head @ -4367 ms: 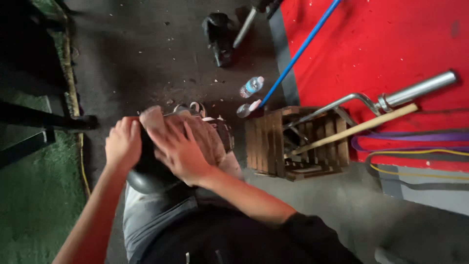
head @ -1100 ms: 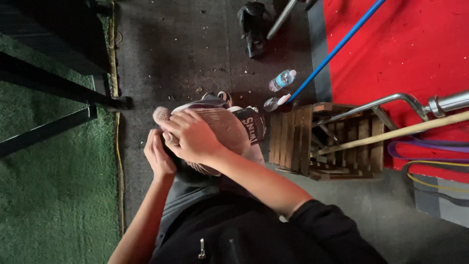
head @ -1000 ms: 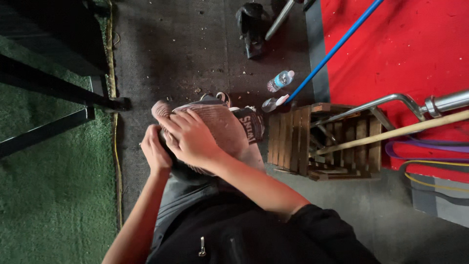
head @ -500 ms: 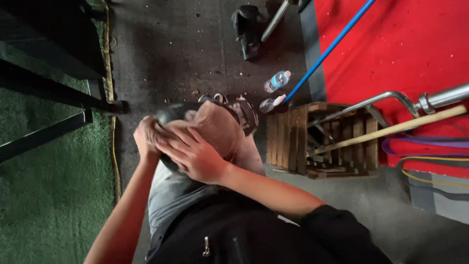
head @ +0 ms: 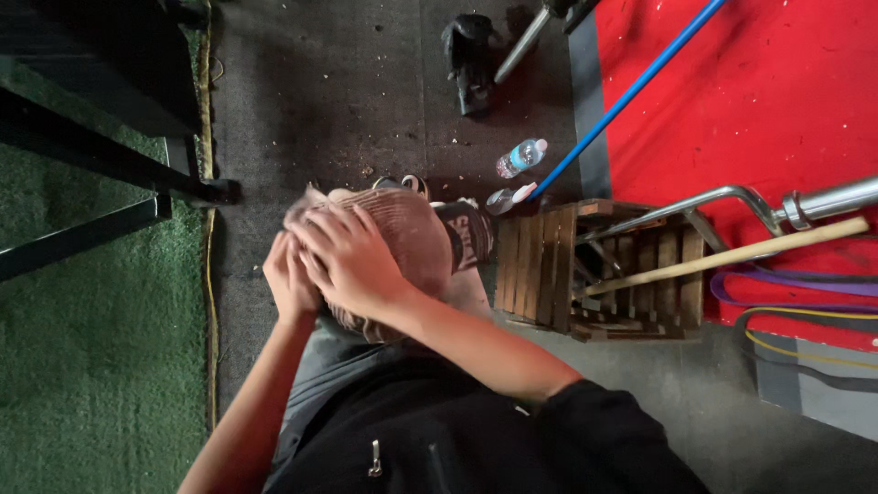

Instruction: The person picks up a boxing glove from a rack and wipes the entire outer surface and the inner padding with a cloth.

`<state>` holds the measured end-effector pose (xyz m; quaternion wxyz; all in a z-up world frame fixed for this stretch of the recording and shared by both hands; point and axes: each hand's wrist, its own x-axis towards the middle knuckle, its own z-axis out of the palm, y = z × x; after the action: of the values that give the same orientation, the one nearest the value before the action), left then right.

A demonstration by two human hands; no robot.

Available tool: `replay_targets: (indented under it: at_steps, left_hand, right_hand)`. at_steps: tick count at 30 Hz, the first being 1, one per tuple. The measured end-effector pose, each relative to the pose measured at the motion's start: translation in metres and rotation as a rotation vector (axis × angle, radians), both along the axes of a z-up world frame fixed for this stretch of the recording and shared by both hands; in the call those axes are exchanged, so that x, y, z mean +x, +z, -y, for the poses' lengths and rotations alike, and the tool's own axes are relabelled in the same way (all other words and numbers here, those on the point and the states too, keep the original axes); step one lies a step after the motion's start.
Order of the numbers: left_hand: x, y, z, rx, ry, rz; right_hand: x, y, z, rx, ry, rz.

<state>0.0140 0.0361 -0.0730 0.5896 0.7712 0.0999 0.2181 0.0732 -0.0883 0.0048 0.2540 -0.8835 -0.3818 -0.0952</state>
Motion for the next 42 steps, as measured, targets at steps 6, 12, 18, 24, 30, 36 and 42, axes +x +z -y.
replay_targets:
  at_steps: [6,12,18,24,30,36,42]
  left_hand:
    - [0.039,0.011,-0.020,0.398,0.026,-0.463]
    - [0.023,-0.016,-0.016,-0.210,0.143,-0.503]
    - [-0.020,-0.006,-0.001,0.525,0.045,-0.156]
    - [-0.025,0.001,0.009,0.056,0.177,-0.127]
    - [-0.008,-0.018,0.003,-0.200,0.254,-0.156]
    - [0.019,-0.024,-0.028,-0.481,0.406,-0.372]
    - [0.008,-0.043,-0.005,0.024,0.326,-0.491]
  right_hand:
    - [-0.059,-0.013,0.054,0.053,0.229,0.134]
    - [-0.034,0.008,0.055,-0.016,0.342,0.138]
    - [-0.005,-0.015,0.013,0.085,0.297,0.049]
    - [0.029,-0.032,-0.009,0.135,-0.061,-0.144]
    - [-0.012,-0.002,0.020,0.099,0.023,0.036]
    - [-0.066,-0.001,0.061,0.031,0.234,0.072]
    - [-0.033,0.016,0.048,-0.025,0.163,0.206]
